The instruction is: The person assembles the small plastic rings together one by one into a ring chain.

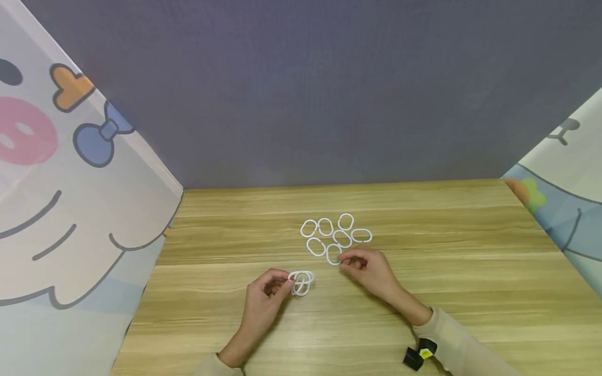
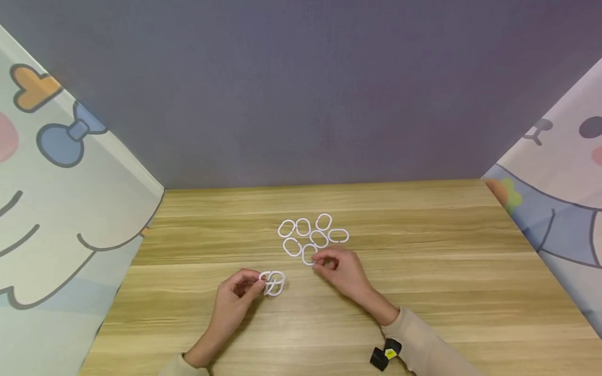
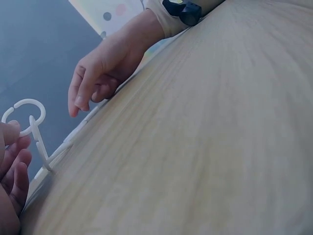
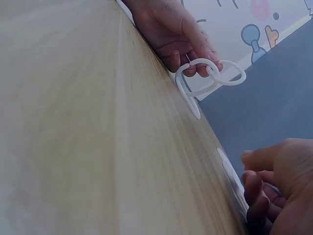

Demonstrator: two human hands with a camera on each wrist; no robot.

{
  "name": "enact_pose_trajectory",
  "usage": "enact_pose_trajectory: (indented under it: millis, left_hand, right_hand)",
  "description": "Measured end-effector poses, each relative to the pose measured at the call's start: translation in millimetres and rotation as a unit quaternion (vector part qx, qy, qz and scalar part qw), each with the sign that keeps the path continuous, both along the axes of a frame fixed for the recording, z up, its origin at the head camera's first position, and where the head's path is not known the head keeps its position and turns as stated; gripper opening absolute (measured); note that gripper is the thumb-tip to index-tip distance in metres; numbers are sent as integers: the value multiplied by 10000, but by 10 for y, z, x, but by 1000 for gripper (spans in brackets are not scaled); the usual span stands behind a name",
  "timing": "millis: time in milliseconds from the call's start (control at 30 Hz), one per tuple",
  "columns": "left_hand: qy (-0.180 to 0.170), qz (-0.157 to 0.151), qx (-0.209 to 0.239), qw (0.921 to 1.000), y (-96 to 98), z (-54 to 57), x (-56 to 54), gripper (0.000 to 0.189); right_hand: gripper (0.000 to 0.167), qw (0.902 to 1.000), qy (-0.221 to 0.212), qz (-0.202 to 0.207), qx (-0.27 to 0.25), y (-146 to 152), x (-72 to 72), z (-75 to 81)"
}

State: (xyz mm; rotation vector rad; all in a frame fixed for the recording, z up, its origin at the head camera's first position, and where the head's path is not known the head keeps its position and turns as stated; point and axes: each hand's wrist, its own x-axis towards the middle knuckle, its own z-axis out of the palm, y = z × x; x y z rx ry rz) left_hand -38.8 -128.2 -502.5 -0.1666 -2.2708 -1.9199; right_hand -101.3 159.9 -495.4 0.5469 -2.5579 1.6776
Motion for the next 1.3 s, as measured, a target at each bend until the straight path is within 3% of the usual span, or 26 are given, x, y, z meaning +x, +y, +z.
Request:
enact_pose_trajectory:
  millis: [400, 833, 967, 1100, 1300]
  left_hand:
    - [-63, 25, -28, 10000, -6, -10, -12, 9]
    - [116, 5, -3, 9999, 5, 9, 5, 9]
    - [199, -55, -17, 9998, 5, -7, 2, 10]
    - [205, -73, 6, 9998, 6, -16, -5, 10]
    - [136, 1, 5, 9999, 16, -14, -1, 11]
  right_hand:
    - [17, 9926, 757, 31, 947, -28, 20, -36]
    - [25, 9810, 1020, 131, 1645, -36, 58, -12]
    - [21, 9792, 1302, 148, 1548, -24, 51, -63]
    - [14, 9789, 1653, 142, 1196, 21, -2, -225]
    - [15, 9831, 1403, 80, 1174, 42, -38, -300]
